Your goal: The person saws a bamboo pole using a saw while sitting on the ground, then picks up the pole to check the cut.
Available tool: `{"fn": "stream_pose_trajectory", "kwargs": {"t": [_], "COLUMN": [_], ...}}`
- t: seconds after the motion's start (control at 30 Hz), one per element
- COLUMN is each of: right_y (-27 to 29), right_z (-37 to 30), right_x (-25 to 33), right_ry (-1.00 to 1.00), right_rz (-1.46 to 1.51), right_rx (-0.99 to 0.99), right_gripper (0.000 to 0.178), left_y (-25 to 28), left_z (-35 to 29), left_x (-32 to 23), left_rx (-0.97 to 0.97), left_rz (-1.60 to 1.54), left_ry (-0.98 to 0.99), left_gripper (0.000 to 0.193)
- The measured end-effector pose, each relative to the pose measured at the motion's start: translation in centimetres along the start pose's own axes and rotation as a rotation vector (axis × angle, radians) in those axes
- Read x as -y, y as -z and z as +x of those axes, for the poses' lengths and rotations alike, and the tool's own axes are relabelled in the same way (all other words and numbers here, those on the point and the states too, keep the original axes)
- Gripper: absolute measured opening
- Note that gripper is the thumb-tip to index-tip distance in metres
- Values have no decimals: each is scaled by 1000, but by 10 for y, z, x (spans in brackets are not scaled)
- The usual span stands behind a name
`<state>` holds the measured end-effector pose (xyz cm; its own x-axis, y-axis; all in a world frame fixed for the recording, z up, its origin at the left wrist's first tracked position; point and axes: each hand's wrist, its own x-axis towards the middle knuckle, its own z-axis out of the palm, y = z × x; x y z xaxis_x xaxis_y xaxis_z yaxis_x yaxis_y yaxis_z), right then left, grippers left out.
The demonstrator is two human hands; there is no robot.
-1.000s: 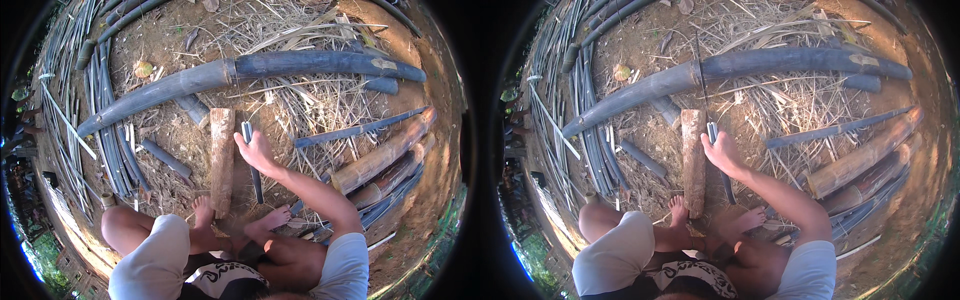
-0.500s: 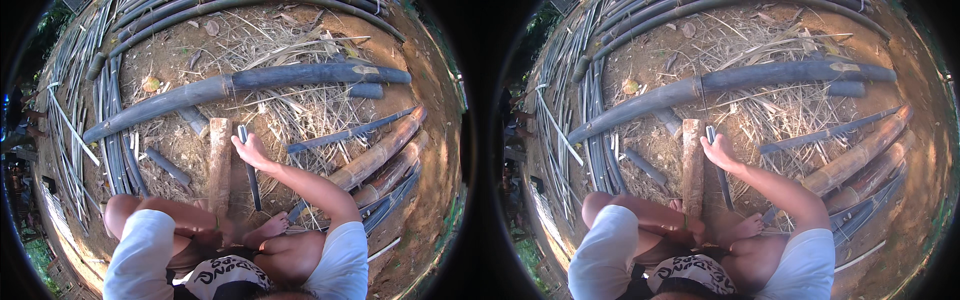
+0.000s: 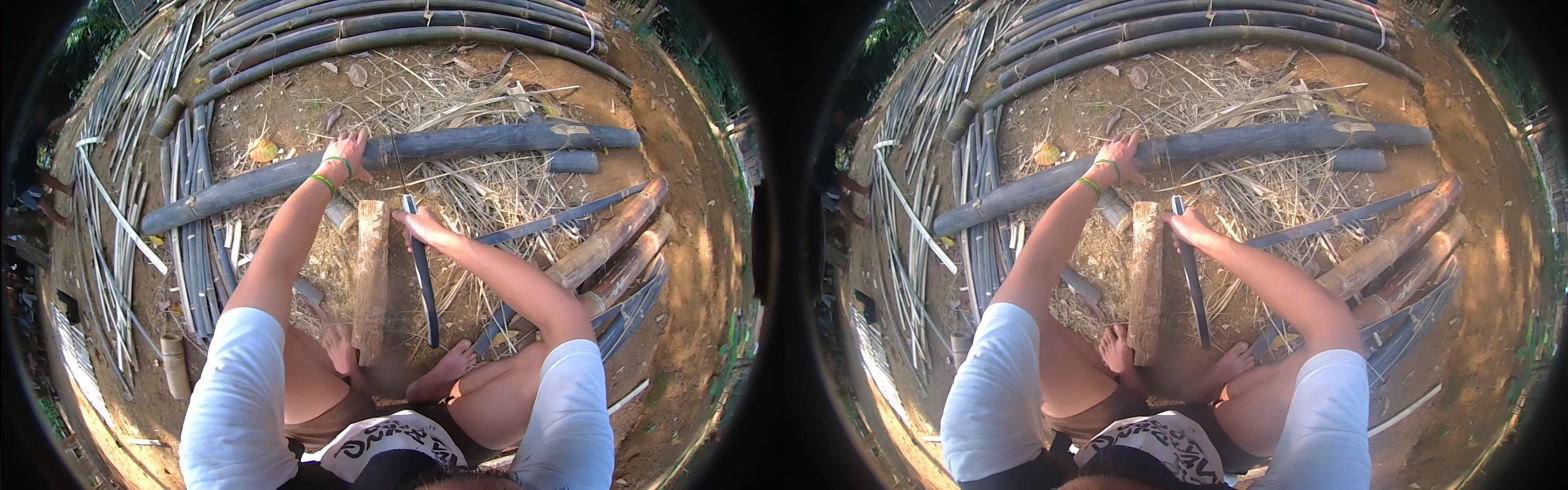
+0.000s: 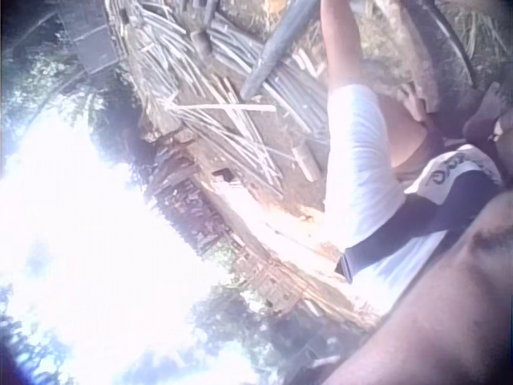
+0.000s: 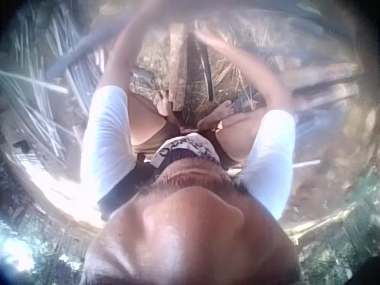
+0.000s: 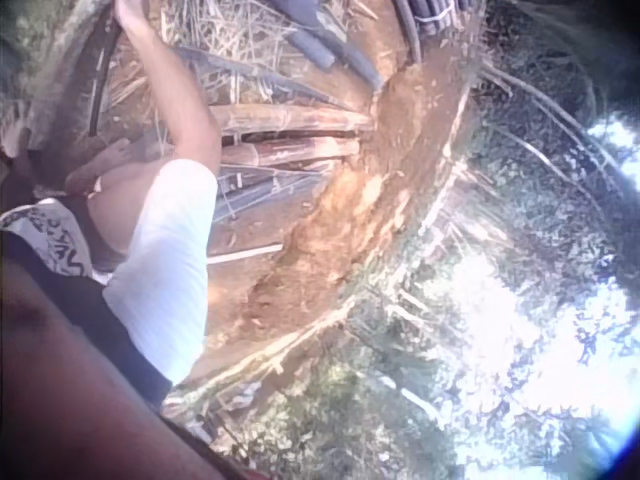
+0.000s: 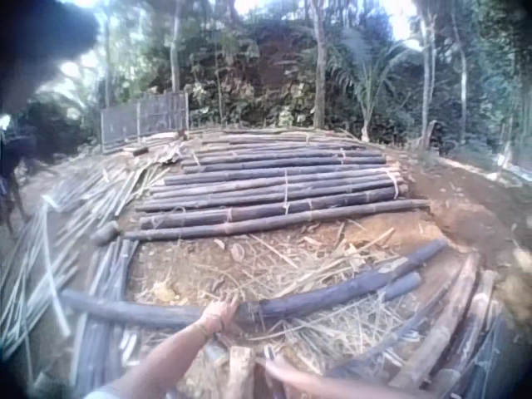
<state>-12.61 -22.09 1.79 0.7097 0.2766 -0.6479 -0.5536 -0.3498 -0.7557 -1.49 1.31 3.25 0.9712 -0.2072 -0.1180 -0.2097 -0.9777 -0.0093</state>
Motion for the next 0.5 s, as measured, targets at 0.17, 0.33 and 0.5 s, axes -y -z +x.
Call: {"fn": "stream_pose_trajectory", "kwargs": {"t": [0.17, 0.33, 0.5], "right_y": [-17, -19, -44], "right_z": [-1, -22, -64], "right_x": [-21, -48, -72], "right_ry": [28, 80, 194], "right_rz": [-74, -248, -369], "right_rx": [-145, -306, -590], "right_gripper": [48, 54, 66], "left_y": [-52, -52, -31], "left_z": [10, -4, -49], "left_x": [-1, -9, -16], "left_rx": [-156, -98, 14], "left_rz": [-55, -88, -114], "left_ry": [55, -54, -91], "left_gripper": [104, 95, 90]}}
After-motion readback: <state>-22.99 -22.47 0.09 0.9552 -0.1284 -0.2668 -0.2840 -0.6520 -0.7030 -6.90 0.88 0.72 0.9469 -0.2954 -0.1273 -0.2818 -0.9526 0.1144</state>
